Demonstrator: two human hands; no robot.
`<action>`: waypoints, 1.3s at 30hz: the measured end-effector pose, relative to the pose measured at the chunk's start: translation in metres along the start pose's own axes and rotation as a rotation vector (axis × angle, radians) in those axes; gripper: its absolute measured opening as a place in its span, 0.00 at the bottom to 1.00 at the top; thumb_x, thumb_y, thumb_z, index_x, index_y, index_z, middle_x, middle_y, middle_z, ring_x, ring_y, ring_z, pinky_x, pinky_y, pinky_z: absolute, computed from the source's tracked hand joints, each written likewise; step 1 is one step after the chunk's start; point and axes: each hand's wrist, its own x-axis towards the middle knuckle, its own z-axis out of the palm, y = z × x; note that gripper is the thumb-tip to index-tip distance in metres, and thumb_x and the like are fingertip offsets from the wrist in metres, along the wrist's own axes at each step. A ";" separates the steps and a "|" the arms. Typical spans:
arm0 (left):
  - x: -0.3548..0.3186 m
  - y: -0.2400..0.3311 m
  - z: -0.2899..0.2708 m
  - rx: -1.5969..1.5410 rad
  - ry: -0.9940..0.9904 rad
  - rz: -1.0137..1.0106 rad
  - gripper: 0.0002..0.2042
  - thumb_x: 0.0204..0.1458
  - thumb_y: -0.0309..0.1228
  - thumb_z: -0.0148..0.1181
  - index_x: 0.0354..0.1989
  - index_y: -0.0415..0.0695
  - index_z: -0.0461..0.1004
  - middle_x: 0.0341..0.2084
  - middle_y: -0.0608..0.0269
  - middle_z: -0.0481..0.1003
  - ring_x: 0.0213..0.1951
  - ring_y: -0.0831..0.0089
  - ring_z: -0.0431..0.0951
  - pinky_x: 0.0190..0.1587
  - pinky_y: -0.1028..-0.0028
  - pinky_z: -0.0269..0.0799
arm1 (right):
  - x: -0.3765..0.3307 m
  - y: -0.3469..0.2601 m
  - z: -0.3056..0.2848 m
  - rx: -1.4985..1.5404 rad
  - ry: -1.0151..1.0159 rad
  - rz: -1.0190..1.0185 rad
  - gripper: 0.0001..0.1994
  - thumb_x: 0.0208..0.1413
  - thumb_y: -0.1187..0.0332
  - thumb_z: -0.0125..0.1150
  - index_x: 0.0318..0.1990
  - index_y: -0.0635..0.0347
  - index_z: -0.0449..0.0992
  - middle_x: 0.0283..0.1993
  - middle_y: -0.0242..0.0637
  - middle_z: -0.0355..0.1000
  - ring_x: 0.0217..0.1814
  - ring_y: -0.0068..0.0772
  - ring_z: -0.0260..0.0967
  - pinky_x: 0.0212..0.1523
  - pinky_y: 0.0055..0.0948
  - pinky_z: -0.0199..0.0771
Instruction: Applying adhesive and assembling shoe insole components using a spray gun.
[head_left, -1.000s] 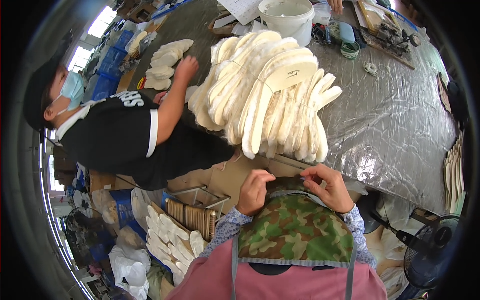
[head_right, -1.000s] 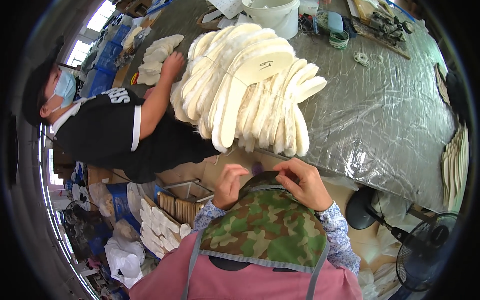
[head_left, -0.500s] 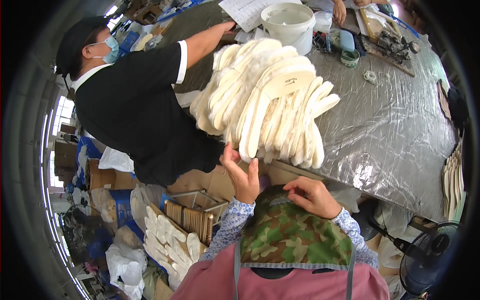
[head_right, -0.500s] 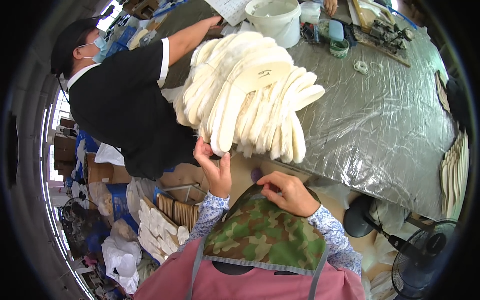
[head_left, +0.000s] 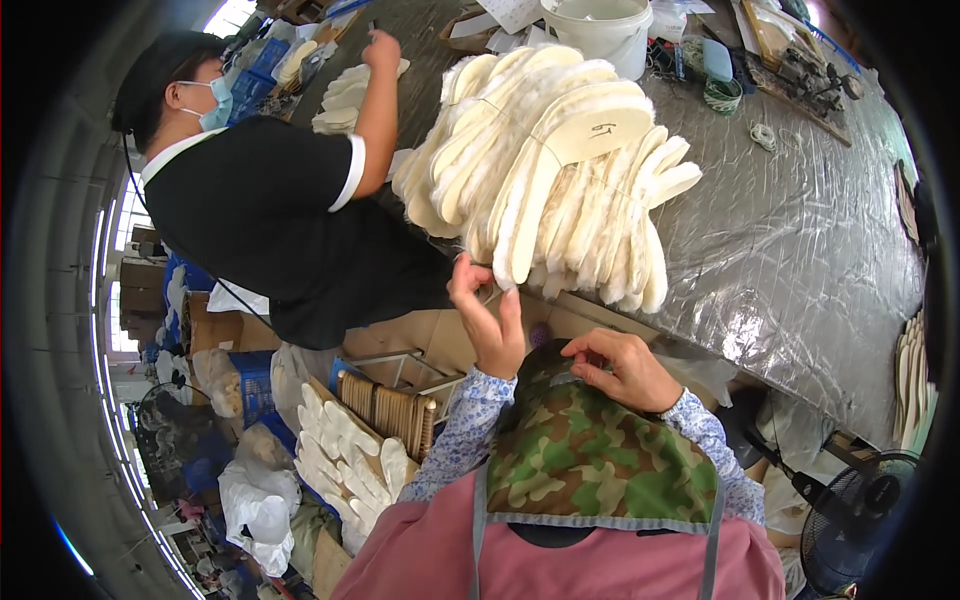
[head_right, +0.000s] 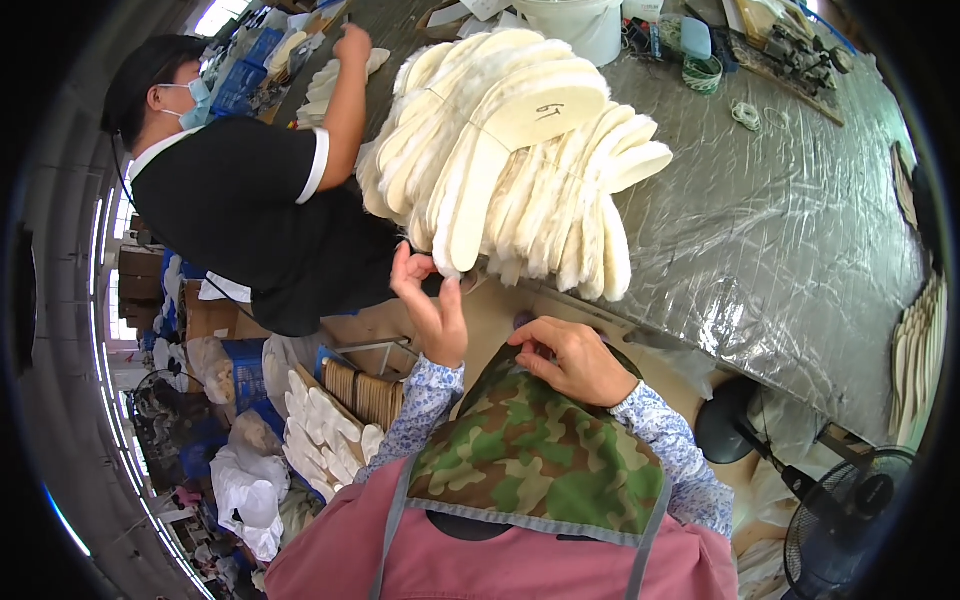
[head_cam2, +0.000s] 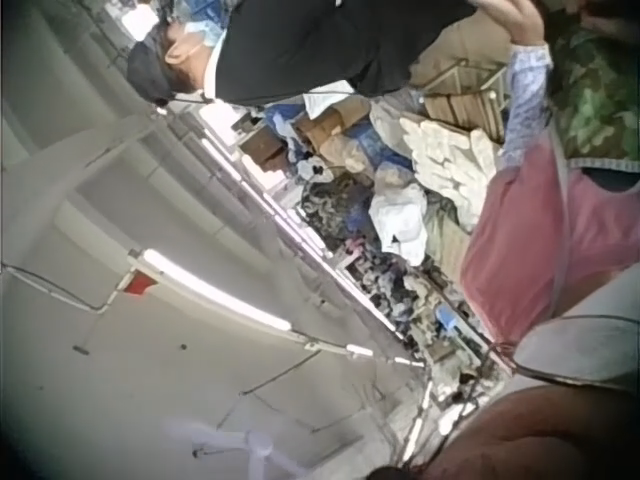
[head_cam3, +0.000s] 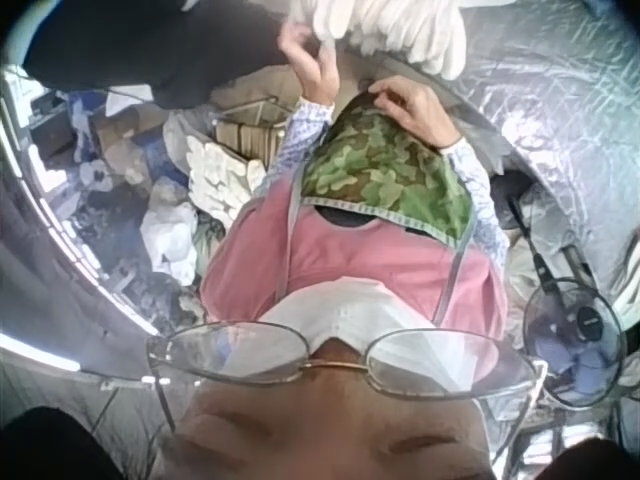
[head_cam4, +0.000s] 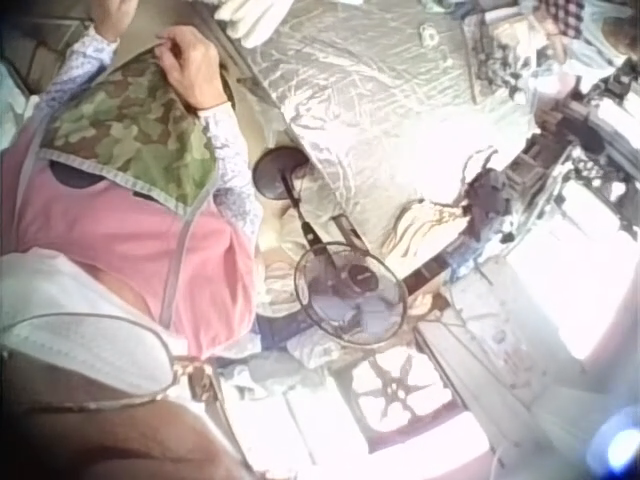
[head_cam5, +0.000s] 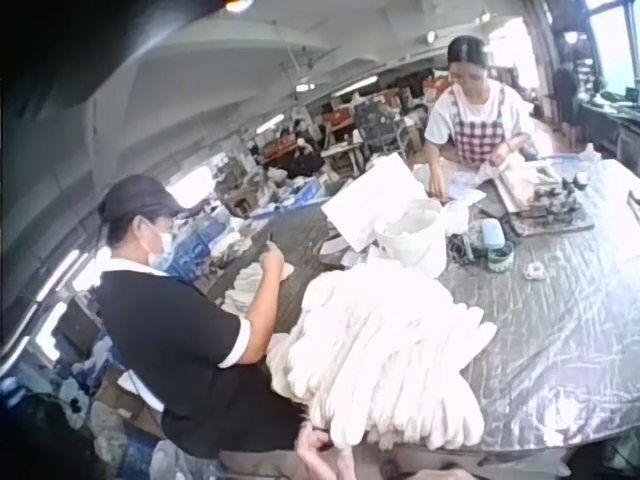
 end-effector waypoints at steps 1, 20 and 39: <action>0.001 0.001 0.002 -0.002 0.001 0.015 0.27 0.56 0.27 0.49 0.62 0.33 0.49 0.40 0.56 0.65 0.41 0.70 0.66 0.51 0.67 0.61 | 0.001 0.001 0.001 0.017 -0.001 -0.009 0.10 0.50 0.74 0.62 0.41 0.64 0.74 0.31 0.40 0.71 0.32 0.37 0.71 0.35 0.33 0.71; 0.005 0.000 0.003 -0.146 0.029 -0.020 0.26 0.57 0.27 0.48 0.62 0.34 0.49 0.38 0.59 0.64 0.42 0.71 0.64 0.51 0.68 0.59 | 0.009 0.012 0.010 0.009 -0.039 0.033 0.09 0.50 0.73 0.61 0.39 0.66 0.74 0.29 0.42 0.72 0.31 0.37 0.72 0.34 0.33 0.72; 0.006 -0.001 0.005 -0.155 0.013 -0.033 0.31 0.51 0.20 0.52 0.64 0.34 0.47 0.44 0.54 0.62 0.45 0.66 0.64 0.53 0.66 0.60 | 0.037 -0.015 -0.016 0.054 0.110 -0.007 0.11 0.52 0.74 0.61 0.44 0.63 0.73 0.35 0.38 0.70 0.32 0.28 0.72 0.33 0.27 0.71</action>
